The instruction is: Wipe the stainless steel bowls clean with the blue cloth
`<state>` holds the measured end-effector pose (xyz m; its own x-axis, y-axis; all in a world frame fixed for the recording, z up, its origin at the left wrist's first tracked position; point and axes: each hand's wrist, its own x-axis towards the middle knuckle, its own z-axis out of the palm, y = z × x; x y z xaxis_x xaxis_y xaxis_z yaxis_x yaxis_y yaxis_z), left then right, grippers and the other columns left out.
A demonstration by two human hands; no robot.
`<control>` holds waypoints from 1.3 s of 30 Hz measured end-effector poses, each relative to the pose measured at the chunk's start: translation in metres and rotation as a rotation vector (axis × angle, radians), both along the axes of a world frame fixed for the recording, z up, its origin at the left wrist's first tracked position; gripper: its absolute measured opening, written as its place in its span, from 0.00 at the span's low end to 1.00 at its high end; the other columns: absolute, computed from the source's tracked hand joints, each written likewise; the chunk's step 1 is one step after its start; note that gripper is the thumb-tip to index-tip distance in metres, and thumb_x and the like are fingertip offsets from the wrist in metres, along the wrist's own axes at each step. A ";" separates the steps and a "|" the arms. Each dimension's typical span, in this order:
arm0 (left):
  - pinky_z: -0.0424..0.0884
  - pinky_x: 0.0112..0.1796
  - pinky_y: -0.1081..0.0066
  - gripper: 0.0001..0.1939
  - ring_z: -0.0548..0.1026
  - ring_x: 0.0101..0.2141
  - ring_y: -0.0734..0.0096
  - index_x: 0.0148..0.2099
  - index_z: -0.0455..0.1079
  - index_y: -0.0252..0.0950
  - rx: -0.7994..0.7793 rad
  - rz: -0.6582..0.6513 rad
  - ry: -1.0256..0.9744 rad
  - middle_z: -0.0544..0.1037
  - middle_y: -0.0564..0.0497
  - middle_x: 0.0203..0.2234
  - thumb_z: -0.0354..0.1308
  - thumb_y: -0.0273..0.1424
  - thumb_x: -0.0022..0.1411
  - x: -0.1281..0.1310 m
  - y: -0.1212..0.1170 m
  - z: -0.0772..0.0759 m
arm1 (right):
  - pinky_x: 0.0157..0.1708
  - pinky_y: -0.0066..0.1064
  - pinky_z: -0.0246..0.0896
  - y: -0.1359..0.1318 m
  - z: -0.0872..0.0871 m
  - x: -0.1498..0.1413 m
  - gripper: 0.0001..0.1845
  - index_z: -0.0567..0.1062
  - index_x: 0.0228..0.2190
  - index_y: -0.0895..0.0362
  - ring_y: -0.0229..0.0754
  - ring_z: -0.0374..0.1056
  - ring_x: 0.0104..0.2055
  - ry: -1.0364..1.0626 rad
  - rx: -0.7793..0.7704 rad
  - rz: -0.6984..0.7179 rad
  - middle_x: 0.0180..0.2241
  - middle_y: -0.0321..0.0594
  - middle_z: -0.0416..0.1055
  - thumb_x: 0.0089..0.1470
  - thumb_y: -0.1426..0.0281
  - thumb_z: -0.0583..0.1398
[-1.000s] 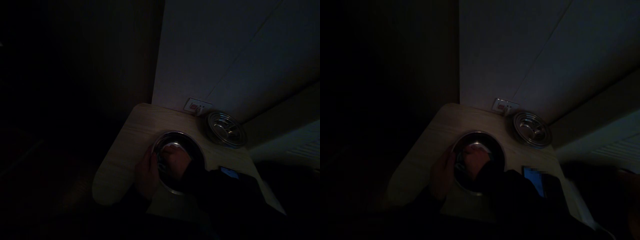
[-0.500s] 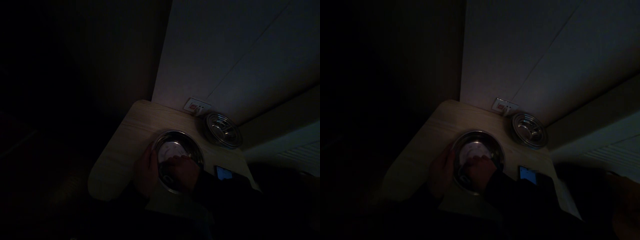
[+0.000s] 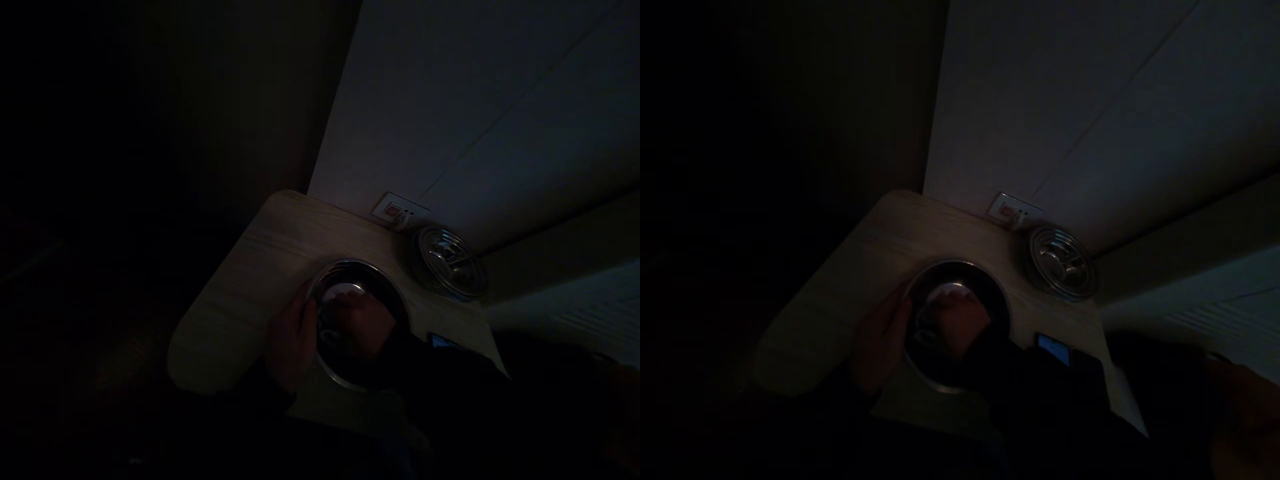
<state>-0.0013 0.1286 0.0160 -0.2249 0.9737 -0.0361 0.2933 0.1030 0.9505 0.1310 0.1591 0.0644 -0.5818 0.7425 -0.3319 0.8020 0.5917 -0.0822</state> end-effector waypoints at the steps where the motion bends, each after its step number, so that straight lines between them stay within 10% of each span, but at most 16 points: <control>1: 0.67 0.47 0.70 0.21 0.71 0.47 0.65 0.53 0.66 0.34 0.000 -0.001 -0.001 0.75 0.47 0.47 0.44 0.35 0.61 0.000 0.000 0.000 | 0.44 0.40 0.54 0.002 -0.001 -0.001 0.15 0.73 0.41 0.54 0.48 0.61 0.48 0.009 0.028 -0.022 0.45 0.43 0.69 0.52 0.75 0.53; 19: 0.65 0.49 0.68 0.21 0.71 0.48 0.65 0.52 0.67 0.33 -0.034 0.044 -0.031 0.74 0.47 0.47 0.44 0.36 0.61 0.001 0.002 0.001 | 0.39 0.30 0.58 -0.007 -0.005 0.001 0.14 0.75 0.37 0.54 0.42 0.65 0.41 0.177 -0.095 0.108 0.38 0.40 0.71 0.50 0.75 0.55; 28: 0.64 0.50 0.68 0.22 0.68 0.51 0.66 0.54 0.65 0.33 0.053 -0.014 -0.013 0.71 0.47 0.50 0.44 0.36 0.61 -0.001 0.003 -0.003 | 0.42 0.34 0.56 0.027 -0.015 -0.015 0.15 0.72 0.39 0.62 0.46 0.65 0.44 0.150 0.158 -0.281 0.40 0.50 0.70 0.52 0.77 0.50; 35: 0.65 0.49 0.68 0.22 0.70 0.49 0.65 0.52 0.67 0.31 0.019 0.049 -0.009 0.73 0.45 0.48 0.44 0.36 0.61 0.004 0.002 -0.005 | 0.35 0.26 0.58 -0.009 -0.009 0.000 0.13 0.74 0.34 0.57 0.41 0.67 0.40 0.195 -0.131 0.026 0.35 0.40 0.72 0.44 0.76 0.56; 39: 0.64 0.50 0.70 0.21 0.70 0.50 0.67 0.52 0.67 0.32 0.052 -0.022 -0.039 0.73 0.47 0.49 0.44 0.35 0.61 0.002 0.003 -0.003 | 0.38 0.31 0.59 0.008 -0.008 -0.009 0.15 0.71 0.39 0.59 0.45 0.66 0.42 0.115 0.026 -0.130 0.39 0.47 0.71 0.48 0.76 0.54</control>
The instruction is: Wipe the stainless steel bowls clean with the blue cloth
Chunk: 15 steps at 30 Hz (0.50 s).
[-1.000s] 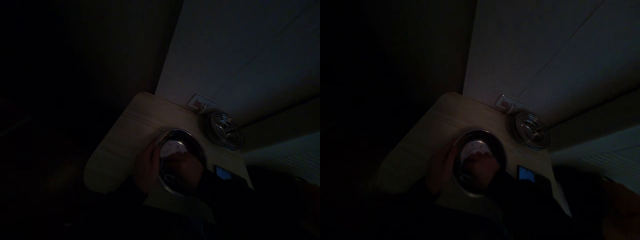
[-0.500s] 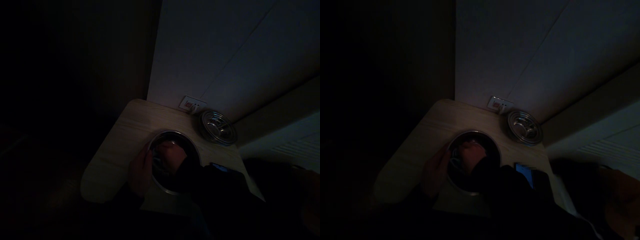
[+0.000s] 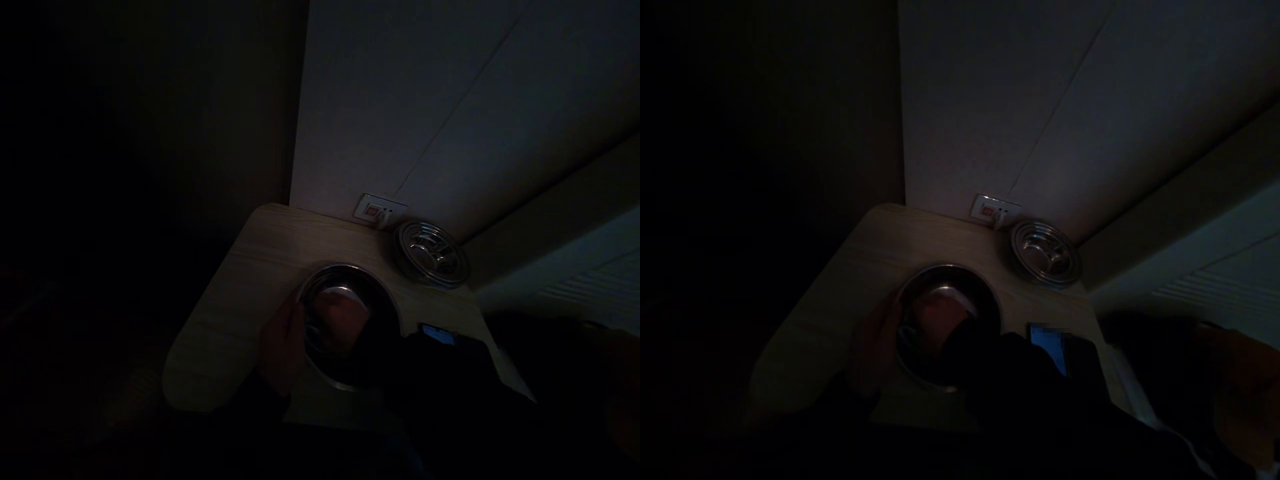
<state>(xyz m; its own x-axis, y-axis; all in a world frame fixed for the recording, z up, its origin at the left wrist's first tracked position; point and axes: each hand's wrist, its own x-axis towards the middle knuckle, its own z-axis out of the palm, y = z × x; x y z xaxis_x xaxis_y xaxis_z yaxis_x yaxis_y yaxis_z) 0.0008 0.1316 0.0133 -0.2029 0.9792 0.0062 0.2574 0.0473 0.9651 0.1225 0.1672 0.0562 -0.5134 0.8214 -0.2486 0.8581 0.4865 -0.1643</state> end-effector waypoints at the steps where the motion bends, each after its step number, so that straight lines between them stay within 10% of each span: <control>1: 0.64 0.50 0.71 0.21 0.69 0.50 0.68 0.53 0.66 0.33 0.009 -0.007 0.003 0.72 0.47 0.49 0.44 0.35 0.61 0.000 0.000 0.001 | 0.39 0.34 0.59 0.008 0.000 -0.004 0.15 0.70 0.41 0.61 0.47 0.65 0.43 -0.013 0.041 -0.058 0.40 0.50 0.70 0.50 0.76 0.52; 5: 0.63 0.51 0.69 0.22 0.68 0.52 0.67 0.55 0.64 0.33 0.001 0.034 0.029 0.71 0.46 0.51 0.43 0.35 0.62 0.001 0.001 0.001 | 0.41 0.37 0.58 0.020 -0.001 -0.012 0.16 0.69 0.42 0.64 0.49 0.63 0.46 -0.023 0.098 -0.145 0.43 0.54 0.68 0.52 0.77 0.48; 11: 0.64 0.51 0.67 0.22 0.69 0.50 0.64 0.53 0.66 0.30 -0.035 0.110 0.046 0.72 0.43 0.49 0.44 0.36 0.61 0.005 0.000 -0.002 | 0.33 0.28 0.59 -0.012 0.008 0.008 0.14 0.74 0.36 0.55 0.44 0.67 0.41 -0.004 -0.144 0.191 0.38 0.40 0.73 0.44 0.74 0.56; 15: 0.64 0.50 0.68 0.22 0.70 0.49 0.65 0.51 0.68 0.31 -0.035 0.037 0.017 0.73 0.44 0.48 0.44 0.35 0.61 0.002 0.000 0.000 | 0.36 0.31 0.60 -0.002 0.009 0.003 0.15 0.73 0.37 0.57 0.45 0.68 0.41 -0.056 -0.053 0.135 0.39 0.43 0.72 0.45 0.75 0.56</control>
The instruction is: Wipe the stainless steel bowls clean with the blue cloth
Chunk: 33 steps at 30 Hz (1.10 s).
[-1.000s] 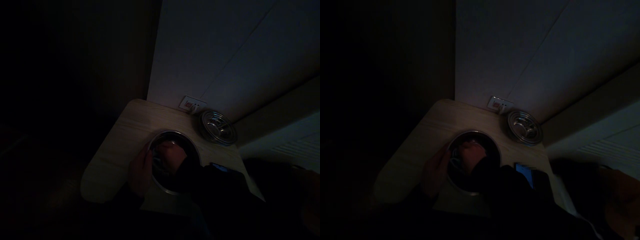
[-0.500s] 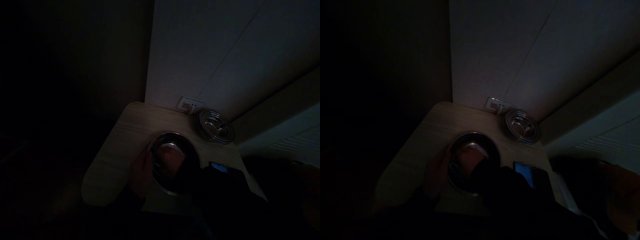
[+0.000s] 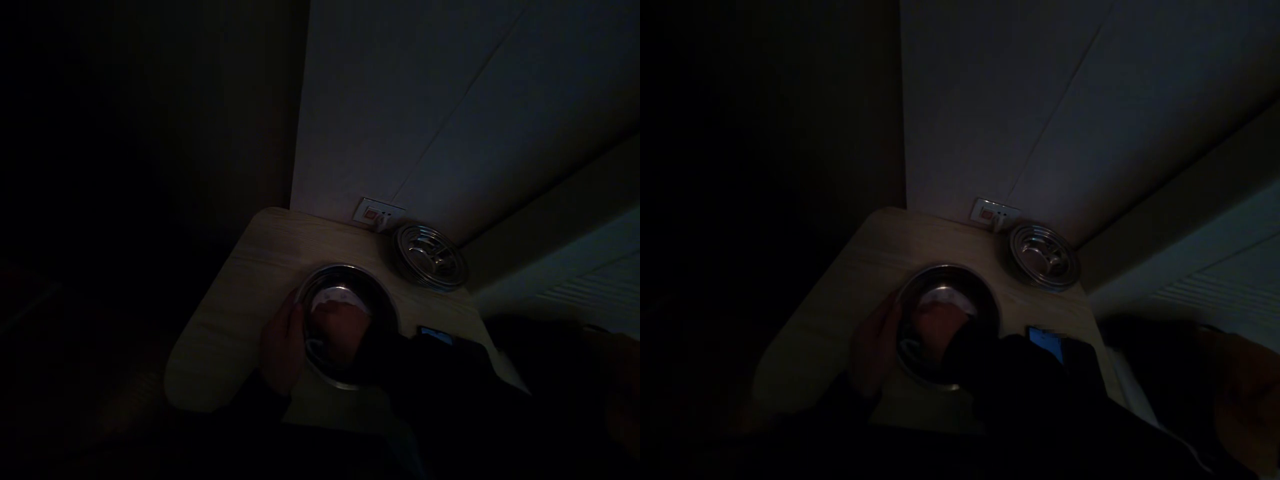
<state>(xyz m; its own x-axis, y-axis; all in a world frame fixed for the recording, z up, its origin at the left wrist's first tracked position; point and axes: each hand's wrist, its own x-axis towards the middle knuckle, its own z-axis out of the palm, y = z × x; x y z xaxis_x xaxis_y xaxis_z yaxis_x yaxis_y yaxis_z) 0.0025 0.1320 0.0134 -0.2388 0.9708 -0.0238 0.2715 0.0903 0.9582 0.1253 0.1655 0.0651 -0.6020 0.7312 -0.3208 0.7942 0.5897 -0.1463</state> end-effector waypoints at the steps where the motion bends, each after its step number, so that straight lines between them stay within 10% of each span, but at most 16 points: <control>1: 0.64 0.50 0.68 0.21 0.70 0.49 0.65 0.52 0.67 0.31 0.004 -0.017 -0.001 0.73 0.45 0.48 0.44 0.35 0.61 -0.001 0.000 0.001 | 0.38 0.33 0.60 0.007 -0.001 -0.004 0.15 0.72 0.38 0.58 0.46 0.67 0.42 -0.005 0.050 -0.042 0.40 0.45 0.72 0.46 0.75 0.55; 12: 0.64 0.50 0.68 0.21 0.70 0.50 0.65 0.52 0.67 0.32 0.000 0.044 -0.023 0.73 0.45 0.48 0.44 0.35 0.61 0.003 0.000 0.000 | 0.36 0.33 0.61 -0.015 0.000 0.003 0.14 0.72 0.37 0.59 0.47 0.67 0.40 -0.041 -0.018 0.063 0.37 0.44 0.72 0.46 0.74 0.55; 18: 0.64 0.51 0.68 0.21 0.69 0.50 0.66 0.54 0.65 0.34 0.016 -0.009 -0.036 0.72 0.46 0.50 0.44 0.34 0.61 0.001 -0.001 0.002 | 0.40 0.35 0.60 0.017 -0.002 -0.007 0.16 0.70 0.42 0.61 0.47 0.65 0.45 -0.043 0.095 -0.153 0.44 0.50 0.69 0.51 0.76 0.51; 25: 0.66 0.48 0.68 0.20 0.71 0.47 0.65 0.52 0.67 0.35 0.041 0.011 -0.027 0.74 0.47 0.47 0.44 0.34 0.61 0.003 -0.001 0.000 | 0.38 0.31 0.59 -0.015 0.005 0.012 0.13 0.73 0.37 0.57 0.45 0.66 0.42 -0.047 -0.074 0.045 0.38 0.44 0.71 0.47 0.74 0.56; 33: 0.65 0.50 0.67 0.20 0.70 0.49 0.67 0.53 0.66 0.34 0.025 -0.026 -0.065 0.73 0.47 0.48 0.44 0.34 0.62 0.003 -0.003 0.002 | 0.42 0.32 0.57 0.015 -0.005 0.005 0.14 0.71 0.39 0.62 0.46 0.65 0.45 -0.024 0.049 -0.176 0.42 0.49 0.70 0.50 0.77 0.52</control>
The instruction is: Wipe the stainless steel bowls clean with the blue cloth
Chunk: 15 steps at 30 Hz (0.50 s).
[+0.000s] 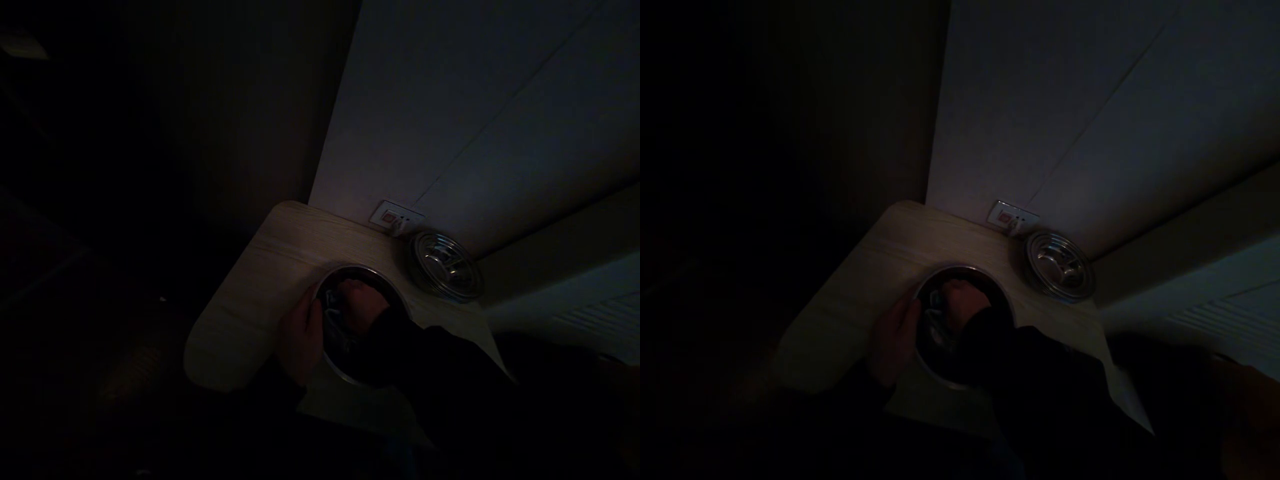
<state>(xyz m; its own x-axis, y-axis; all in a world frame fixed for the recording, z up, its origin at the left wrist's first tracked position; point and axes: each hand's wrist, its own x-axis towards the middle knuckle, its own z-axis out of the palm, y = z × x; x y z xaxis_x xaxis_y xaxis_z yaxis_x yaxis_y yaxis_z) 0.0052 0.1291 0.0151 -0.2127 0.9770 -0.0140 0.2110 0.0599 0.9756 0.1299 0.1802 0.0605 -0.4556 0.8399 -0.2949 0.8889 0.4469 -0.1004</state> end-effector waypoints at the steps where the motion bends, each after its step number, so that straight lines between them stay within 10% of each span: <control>1: 0.65 0.49 0.67 0.20 0.70 0.49 0.67 0.53 0.66 0.34 -0.011 0.011 -0.005 0.73 0.46 0.48 0.43 0.34 0.62 0.001 0.000 0.000 | 0.42 0.31 0.57 -0.005 0.000 0.002 0.13 0.72 0.38 0.61 0.44 0.65 0.44 0.014 -0.020 0.016 0.41 0.48 0.70 0.50 0.77 0.53; 15: 0.67 0.47 0.69 0.20 0.72 0.47 0.66 0.53 0.66 0.34 -0.026 0.016 0.006 0.74 0.46 0.47 0.44 0.34 0.62 0.004 -0.005 0.000 | 0.40 0.29 0.58 -0.018 0.002 0.006 0.11 0.72 0.35 0.59 0.44 0.67 0.42 0.069 -0.083 -0.005 0.38 0.45 0.71 0.47 0.76 0.55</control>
<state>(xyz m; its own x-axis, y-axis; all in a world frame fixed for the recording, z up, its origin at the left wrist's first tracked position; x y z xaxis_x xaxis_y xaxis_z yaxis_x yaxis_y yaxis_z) 0.0088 0.1246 0.0150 -0.2283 0.9729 -0.0379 0.2153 0.0884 0.9725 0.1355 0.1620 0.0622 -0.4728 0.8162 -0.3319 0.8809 0.4299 -0.1977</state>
